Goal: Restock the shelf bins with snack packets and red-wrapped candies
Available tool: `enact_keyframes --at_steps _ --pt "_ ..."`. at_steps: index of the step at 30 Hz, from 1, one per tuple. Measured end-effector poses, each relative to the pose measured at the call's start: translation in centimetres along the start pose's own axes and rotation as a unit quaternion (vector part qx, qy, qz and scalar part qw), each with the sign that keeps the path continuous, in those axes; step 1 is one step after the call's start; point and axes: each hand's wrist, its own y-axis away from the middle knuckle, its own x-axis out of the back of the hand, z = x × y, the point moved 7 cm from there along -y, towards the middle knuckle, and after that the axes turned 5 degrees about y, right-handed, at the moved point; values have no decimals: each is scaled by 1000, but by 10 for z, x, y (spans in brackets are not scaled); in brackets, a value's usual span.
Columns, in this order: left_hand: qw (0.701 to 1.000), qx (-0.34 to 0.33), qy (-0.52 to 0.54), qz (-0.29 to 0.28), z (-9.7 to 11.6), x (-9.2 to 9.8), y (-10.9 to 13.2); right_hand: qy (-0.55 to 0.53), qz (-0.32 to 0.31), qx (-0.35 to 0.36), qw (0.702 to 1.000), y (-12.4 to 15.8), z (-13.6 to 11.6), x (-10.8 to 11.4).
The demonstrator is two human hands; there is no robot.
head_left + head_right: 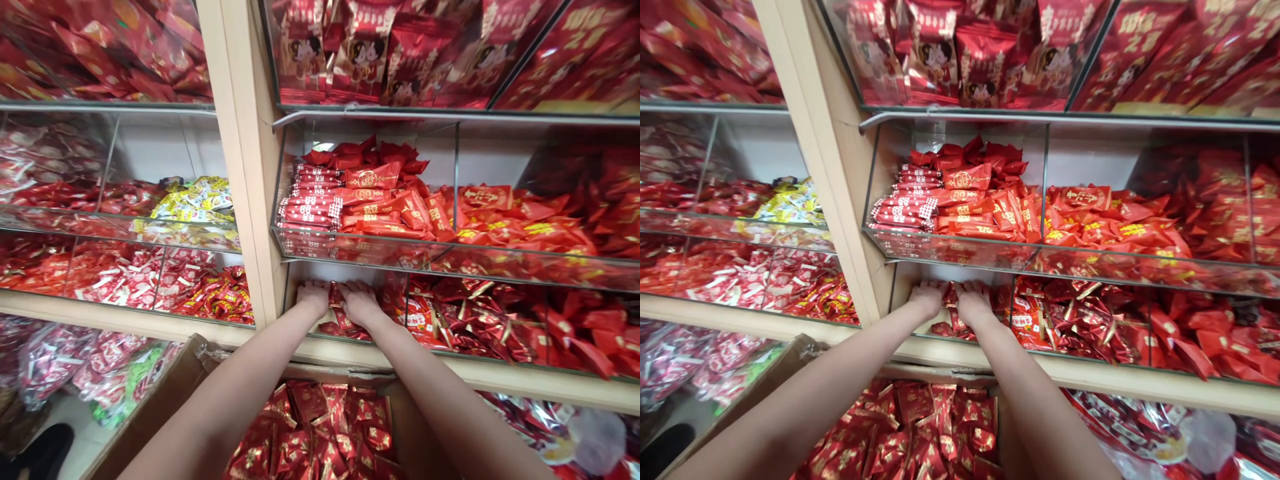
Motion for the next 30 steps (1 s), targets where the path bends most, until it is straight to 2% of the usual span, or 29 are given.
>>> enact_keyframes --at_steps 4,11,18,20,23,25,28,30 --pt "1000 -3 -6 -9 2 2 1 7 3 59 998 2 -8 2" --pt "999 36 -1 -25 13 -1 -8 18 14 40 999 2 -4 2" --pt "997 -38 36 -62 2 -8 5 -9 0 60 998 -1 -9 -3" --pt "995 -46 50 -68 3 -8 9 -23 5 48 999 -1 -8 -1" --pt "993 -43 73 -80 10 -11 12 -43 10 -11 999 -1 0 -1" --pt "991 -42 86 -96 14 -12 12 -49 -11 -44 998 -2 6 -6" --pt "988 -50 104 -102 15 -8 14 -59 -33 -58 996 -3 8 -12" --pt "989 -51 113 -85 11 0 19 -64 1 -56 996 -4 8 -6"
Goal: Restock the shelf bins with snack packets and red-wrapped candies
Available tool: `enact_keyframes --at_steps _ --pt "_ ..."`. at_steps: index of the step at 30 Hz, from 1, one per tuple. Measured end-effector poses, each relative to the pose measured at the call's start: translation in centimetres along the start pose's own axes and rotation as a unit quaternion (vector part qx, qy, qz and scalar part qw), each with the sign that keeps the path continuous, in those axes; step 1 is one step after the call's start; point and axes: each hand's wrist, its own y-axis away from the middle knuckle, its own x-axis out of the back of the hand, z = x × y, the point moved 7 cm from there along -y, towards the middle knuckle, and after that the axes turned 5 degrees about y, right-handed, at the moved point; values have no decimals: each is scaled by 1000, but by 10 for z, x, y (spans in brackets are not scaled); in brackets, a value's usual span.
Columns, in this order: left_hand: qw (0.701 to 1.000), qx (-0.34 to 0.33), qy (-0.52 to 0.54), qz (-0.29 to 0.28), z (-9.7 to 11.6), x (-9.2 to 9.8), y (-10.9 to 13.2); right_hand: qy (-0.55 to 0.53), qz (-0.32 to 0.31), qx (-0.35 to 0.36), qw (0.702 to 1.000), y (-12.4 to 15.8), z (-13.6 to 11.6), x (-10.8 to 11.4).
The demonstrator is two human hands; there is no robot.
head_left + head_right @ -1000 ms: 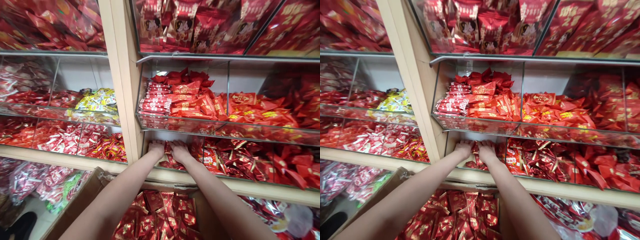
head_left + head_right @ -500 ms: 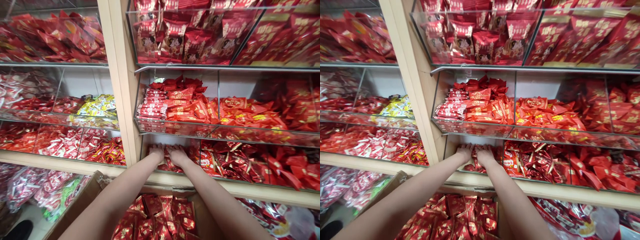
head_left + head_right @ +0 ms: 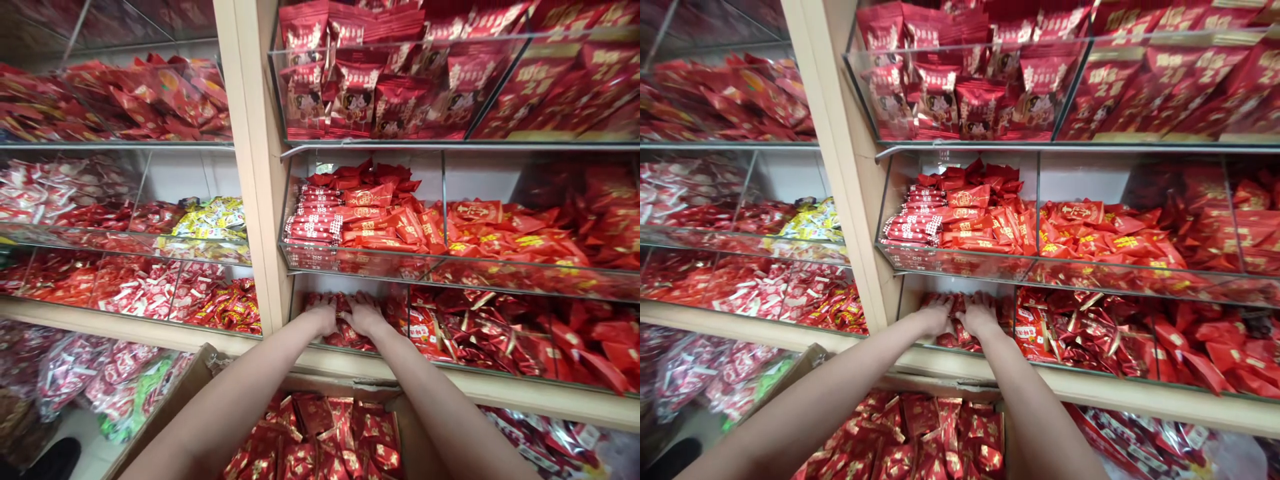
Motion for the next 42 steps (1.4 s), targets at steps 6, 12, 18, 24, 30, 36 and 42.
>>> enact_keyframes --at_steps 6,12,18,24,30,36,42 --pt "996 -68 31 40 -4 16 60 -28 143 61 987 15 -9 43" --pt "961 -237 35 138 2 7 126 -150 11 122 981 39 -14 39" --pt "950 -262 38 165 2 3 129 -126 -70 105 984 39 -31 11" --pt "933 -283 137 176 -4 3 131 -376 -105 15 921 31 -36 -1" --pt "849 -174 449 219 -23 11 117 -650 -54 33 757 59 -31 37" --pt "740 -221 632 69 -8 16 111 -693 -85 62 713 89 -52 46" --pt "782 -180 591 82 -16 11 113 -692 -45 31 720 85 -48 39"
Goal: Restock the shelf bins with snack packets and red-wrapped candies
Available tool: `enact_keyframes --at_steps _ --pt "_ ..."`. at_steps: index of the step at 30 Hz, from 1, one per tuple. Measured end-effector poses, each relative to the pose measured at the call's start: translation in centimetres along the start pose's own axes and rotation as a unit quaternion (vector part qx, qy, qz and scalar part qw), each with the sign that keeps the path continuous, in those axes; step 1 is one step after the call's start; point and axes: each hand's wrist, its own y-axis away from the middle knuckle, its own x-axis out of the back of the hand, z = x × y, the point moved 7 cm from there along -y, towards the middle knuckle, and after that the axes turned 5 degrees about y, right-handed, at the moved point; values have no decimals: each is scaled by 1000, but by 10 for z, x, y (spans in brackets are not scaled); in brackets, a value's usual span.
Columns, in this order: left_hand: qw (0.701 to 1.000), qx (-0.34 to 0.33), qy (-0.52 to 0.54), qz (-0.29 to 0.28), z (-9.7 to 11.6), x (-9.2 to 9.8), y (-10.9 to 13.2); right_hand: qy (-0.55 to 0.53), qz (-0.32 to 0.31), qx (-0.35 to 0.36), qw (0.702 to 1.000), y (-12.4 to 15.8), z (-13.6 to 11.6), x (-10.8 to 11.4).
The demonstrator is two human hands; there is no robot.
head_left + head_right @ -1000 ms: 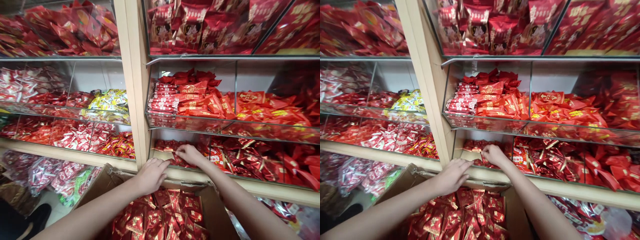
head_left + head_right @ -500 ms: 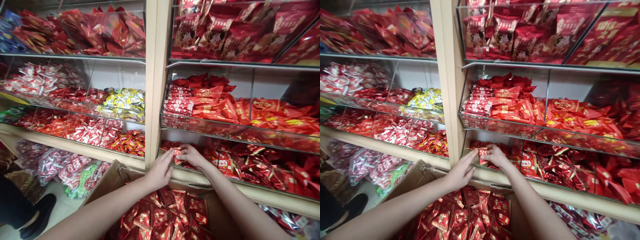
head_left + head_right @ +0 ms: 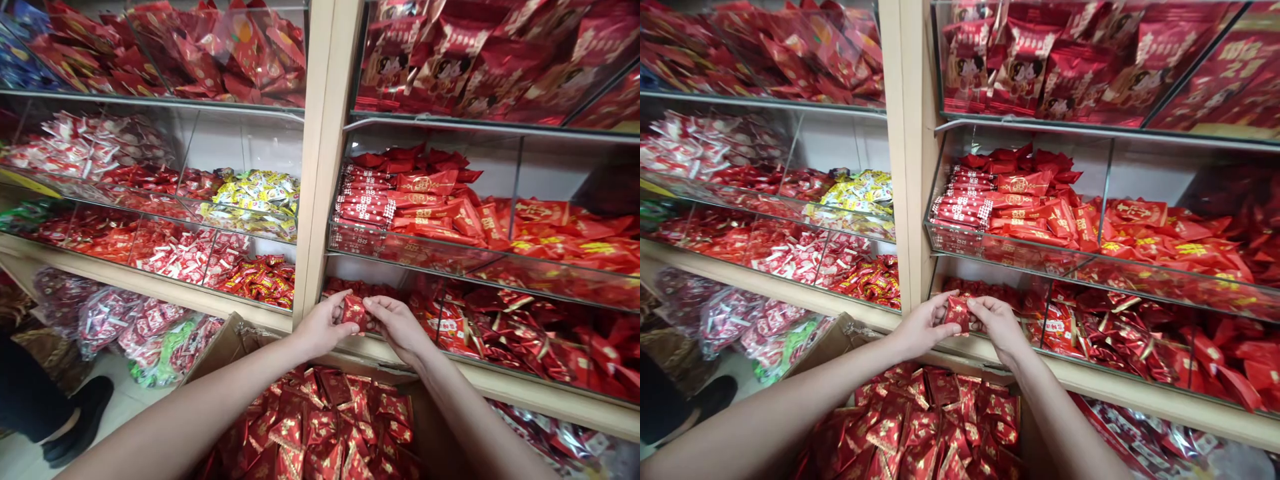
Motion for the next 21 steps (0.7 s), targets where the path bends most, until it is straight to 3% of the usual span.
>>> enact_keyframes --at_steps 4,8,11,14,17,21 --pt "998 9 -25 -49 1 -6 9 112 27 57 992 13 -7 5" --pt "991 36 -47 -121 -3 -19 21 267 66 119 954 41 -12 6" --pt "989 66 -55 -120 -11 -24 25 364 117 129 915 53 -13 9" --pt "994 48 -26 -96 -10 -26 26 411 148 152 887 56 -14 9" --pt "992 73 38 -95 -12 -29 26 398 118 167 894 56 -10 0" --pt "986 125 92 -66 -19 -26 26 263 47 137 954 54 4 -10"
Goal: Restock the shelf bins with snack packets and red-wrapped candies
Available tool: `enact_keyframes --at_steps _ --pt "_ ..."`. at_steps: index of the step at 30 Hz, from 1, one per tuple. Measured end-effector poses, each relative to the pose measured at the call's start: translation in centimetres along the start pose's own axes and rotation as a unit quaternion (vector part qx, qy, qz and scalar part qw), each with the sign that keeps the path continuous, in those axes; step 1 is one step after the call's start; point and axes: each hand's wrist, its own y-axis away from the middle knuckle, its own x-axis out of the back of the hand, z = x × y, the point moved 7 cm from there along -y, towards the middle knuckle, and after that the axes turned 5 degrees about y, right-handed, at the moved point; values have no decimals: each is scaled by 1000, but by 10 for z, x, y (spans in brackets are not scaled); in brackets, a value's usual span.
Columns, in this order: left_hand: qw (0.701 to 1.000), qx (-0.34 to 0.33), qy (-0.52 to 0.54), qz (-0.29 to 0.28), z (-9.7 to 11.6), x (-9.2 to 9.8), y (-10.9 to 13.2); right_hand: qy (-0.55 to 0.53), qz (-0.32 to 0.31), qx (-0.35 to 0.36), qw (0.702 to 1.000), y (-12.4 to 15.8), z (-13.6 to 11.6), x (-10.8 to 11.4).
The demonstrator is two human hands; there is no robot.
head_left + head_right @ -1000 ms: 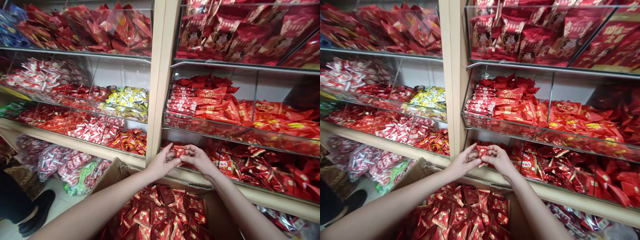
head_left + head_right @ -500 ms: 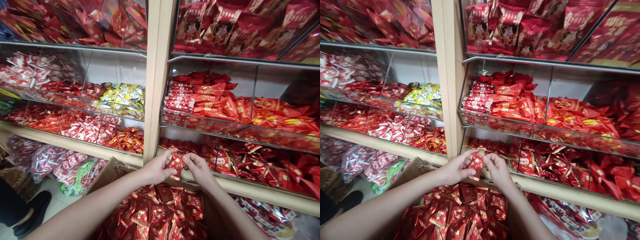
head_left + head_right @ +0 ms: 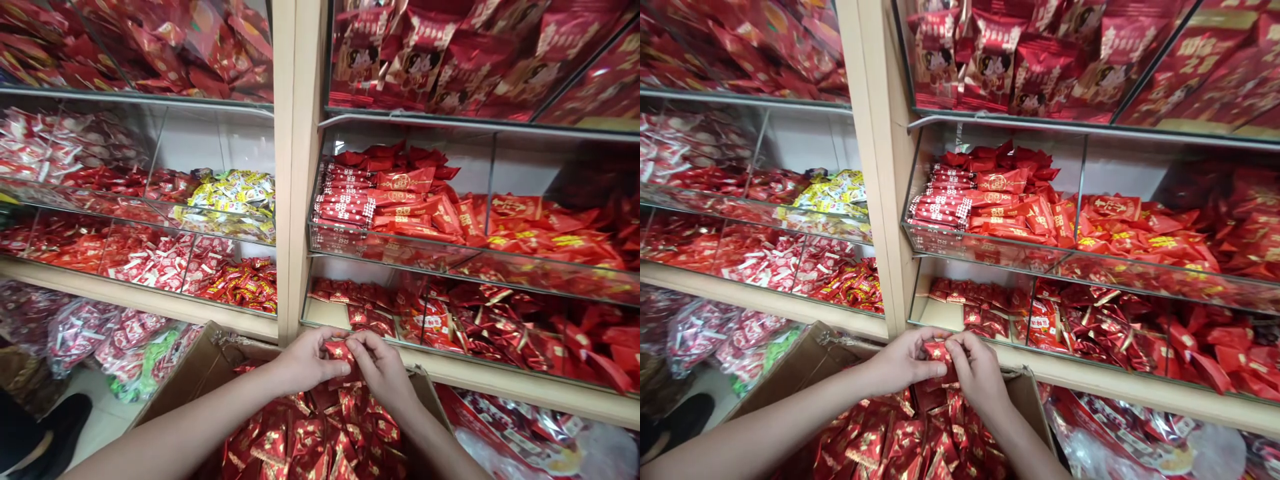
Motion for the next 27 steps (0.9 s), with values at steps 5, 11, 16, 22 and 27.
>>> enact_keyframes --at_steps 5,11,16,22,27 --pt "997 -1 61 49 -3 15 -3 -190 -53 -62 978 -1 11 -14" --pt "999 17 25 23 0 11 -3 -201 -5 -103 974 -3 24 -11" --pt "985 39 149 75 2 14 -1 -230 23 -117 966 -1 24 -9" --pt "953 75 270 112 -7 23 -1 -181 -3 -121 976 1 23 -10" --pt "960 70 241 128 -3 22 0 17 74 45 996 3 -4 8"
